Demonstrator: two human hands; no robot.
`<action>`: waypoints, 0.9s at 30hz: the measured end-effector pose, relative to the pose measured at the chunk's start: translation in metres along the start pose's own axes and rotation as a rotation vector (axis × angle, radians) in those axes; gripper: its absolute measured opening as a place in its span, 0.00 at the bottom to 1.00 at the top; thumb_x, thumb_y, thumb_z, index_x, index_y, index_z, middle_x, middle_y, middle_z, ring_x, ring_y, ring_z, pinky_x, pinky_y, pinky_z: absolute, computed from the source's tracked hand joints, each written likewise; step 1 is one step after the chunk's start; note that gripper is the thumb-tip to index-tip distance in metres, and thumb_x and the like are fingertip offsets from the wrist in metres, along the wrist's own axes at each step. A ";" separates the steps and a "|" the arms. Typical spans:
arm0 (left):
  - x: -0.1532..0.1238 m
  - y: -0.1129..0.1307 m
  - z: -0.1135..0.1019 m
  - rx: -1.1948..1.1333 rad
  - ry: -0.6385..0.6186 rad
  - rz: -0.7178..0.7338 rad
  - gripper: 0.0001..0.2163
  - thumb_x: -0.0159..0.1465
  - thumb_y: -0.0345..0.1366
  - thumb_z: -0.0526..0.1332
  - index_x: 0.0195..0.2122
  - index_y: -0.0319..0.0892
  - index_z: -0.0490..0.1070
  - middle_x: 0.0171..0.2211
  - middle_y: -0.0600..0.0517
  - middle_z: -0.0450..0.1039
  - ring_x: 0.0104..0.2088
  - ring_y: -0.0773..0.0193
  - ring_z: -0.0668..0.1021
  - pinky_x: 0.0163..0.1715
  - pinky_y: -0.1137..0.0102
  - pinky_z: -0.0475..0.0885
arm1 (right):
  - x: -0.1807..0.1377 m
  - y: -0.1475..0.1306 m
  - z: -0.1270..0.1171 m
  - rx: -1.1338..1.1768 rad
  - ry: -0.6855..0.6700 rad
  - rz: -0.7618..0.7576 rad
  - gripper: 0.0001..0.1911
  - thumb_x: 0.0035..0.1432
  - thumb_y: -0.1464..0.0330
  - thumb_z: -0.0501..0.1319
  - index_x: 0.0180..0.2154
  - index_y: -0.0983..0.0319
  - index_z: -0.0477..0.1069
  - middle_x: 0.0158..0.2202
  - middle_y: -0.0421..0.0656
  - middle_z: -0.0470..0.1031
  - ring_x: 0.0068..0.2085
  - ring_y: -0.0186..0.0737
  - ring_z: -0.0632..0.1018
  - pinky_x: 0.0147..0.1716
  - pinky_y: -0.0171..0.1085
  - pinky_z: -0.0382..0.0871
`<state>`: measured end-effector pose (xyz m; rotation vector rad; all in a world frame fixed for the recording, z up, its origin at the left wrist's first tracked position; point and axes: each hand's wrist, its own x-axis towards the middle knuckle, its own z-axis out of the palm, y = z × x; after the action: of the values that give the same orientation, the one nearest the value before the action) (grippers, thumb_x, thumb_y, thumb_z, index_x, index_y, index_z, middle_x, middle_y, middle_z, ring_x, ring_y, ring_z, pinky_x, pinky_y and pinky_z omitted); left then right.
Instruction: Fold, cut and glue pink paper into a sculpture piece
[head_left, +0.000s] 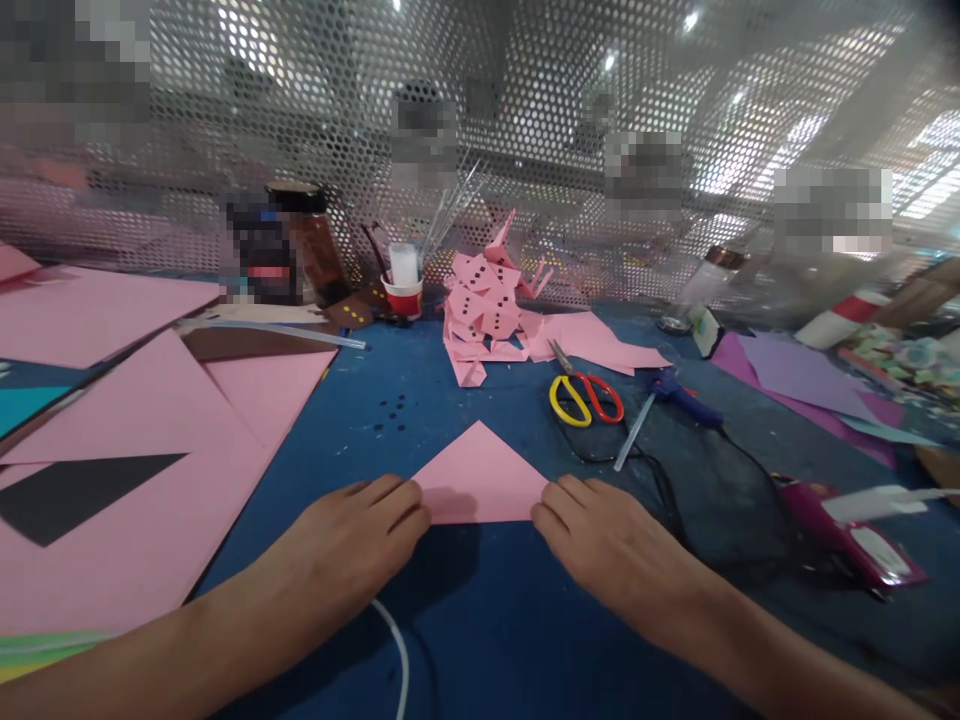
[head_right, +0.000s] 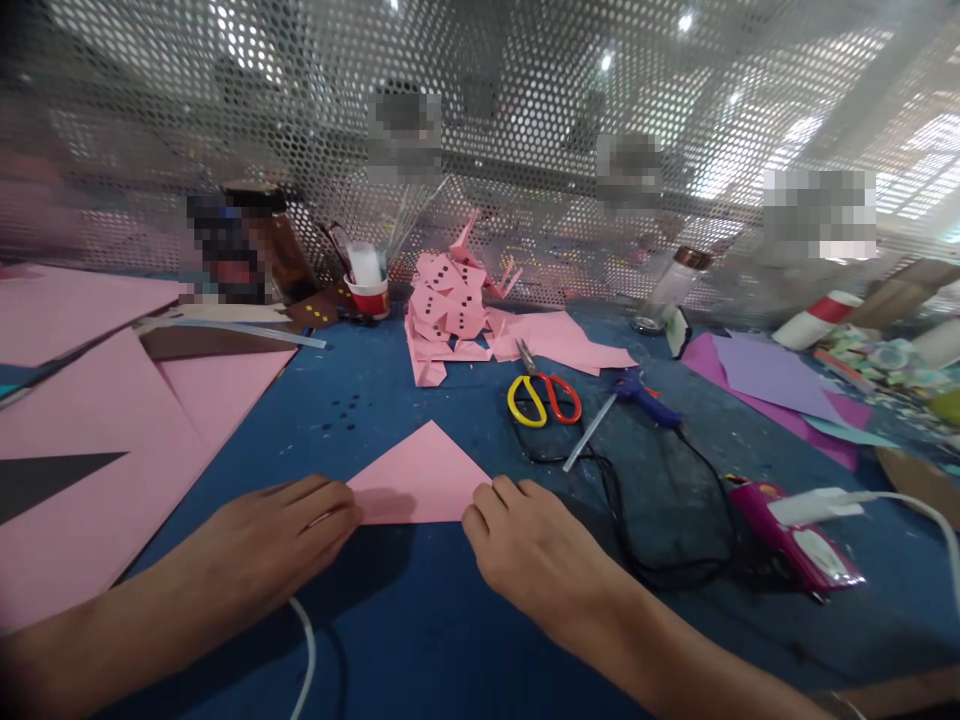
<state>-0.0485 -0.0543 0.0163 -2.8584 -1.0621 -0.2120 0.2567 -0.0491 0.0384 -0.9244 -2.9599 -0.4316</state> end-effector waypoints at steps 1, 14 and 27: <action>0.001 0.000 0.000 0.009 0.013 0.011 0.10 0.70 0.22 0.54 0.39 0.42 0.73 0.38 0.48 0.75 0.38 0.58 0.76 0.36 0.65 0.70 | 0.001 0.000 0.001 0.003 -0.006 -0.002 0.14 0.51 0.81 0.66 0.38 0.62 0.71 0.35 0.44 0.73 0.34 0.46 0.71 0.29 0.43 0.58; 0.005 -0.003 0.004 -0.127 0.135 -0.042 0.10 0.71 0.24 0.52 0.36 0.42 0.70 0.32 0.51 0.72 0.34 0.59 0.73 0.35 0.63 0.65 | 0.009 0.001 0.023 0.194 0.101 0.025 0.05 0.70 0.73 0.60 0.38 0.61 0.71 0.36 0.41 0.74 0.36 0.42 0.71 0.34 0.43 0.57; 0.005 -0.004 -0.001 -0.458 0.037 -0.296 0.09 0.74 0.31 0.51 0.39 0.44 0.70 0.37 0.52 0.72 0.38 0.61 0.75 0.39 0.66 0.66 | 0.014 0.002 0.017 0.539 0.008 0.322 0.05 0.67 0.73 0.63 0.36 0.61 0.73 0.37 0.42 0.76 0.38 0.41 0.75 0.38 0.40 0.64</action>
<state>-0.0477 -0.0482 0.0186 -3.0392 -1.6120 -0.5966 0.2475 -0.0350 0.0241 -1.2608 -2.6140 0.3512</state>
